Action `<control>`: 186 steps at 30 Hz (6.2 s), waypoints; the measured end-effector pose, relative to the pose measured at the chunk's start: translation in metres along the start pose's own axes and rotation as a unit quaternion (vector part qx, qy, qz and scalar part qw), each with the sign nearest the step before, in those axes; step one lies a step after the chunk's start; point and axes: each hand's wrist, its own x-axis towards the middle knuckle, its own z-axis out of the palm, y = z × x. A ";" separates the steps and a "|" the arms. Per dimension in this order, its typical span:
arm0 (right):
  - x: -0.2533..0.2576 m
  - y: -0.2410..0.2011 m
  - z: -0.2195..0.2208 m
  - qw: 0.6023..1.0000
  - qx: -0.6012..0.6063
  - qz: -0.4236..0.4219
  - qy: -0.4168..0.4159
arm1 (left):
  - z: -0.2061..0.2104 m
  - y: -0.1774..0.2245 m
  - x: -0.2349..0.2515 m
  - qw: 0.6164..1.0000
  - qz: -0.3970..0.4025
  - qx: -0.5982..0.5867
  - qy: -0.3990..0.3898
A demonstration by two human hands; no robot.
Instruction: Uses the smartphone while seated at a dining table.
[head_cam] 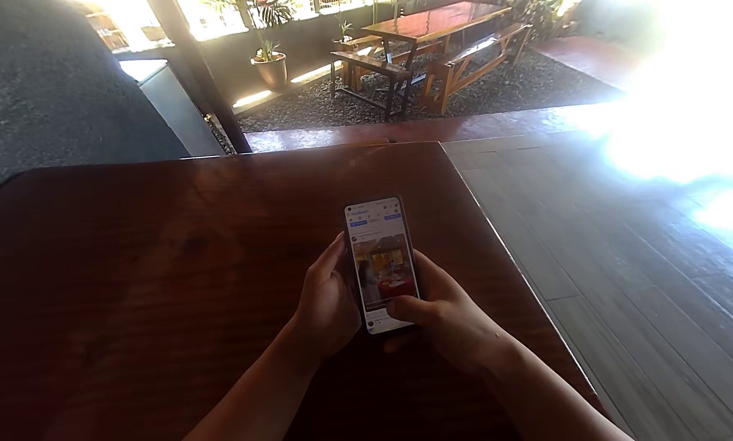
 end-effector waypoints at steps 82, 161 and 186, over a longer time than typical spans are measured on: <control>-0.001 0.001 -0.001 0.999 -0.035 -0.009 -0.002 | 0.002 0.001 -0.002 0.999 -0.011 0.029 0.025; 0.000 0.005 -0.001 0.993 -0.106 -0.029 0.033 | 0.005 0.000 -0.002 0.999 -0.002 0.034 0.016; 0.001 0.003 -0.002 0.992 -0.122 -0.033 0.025 | 0.003 -0.001 0.000 0.999 0.000 0.029 0.024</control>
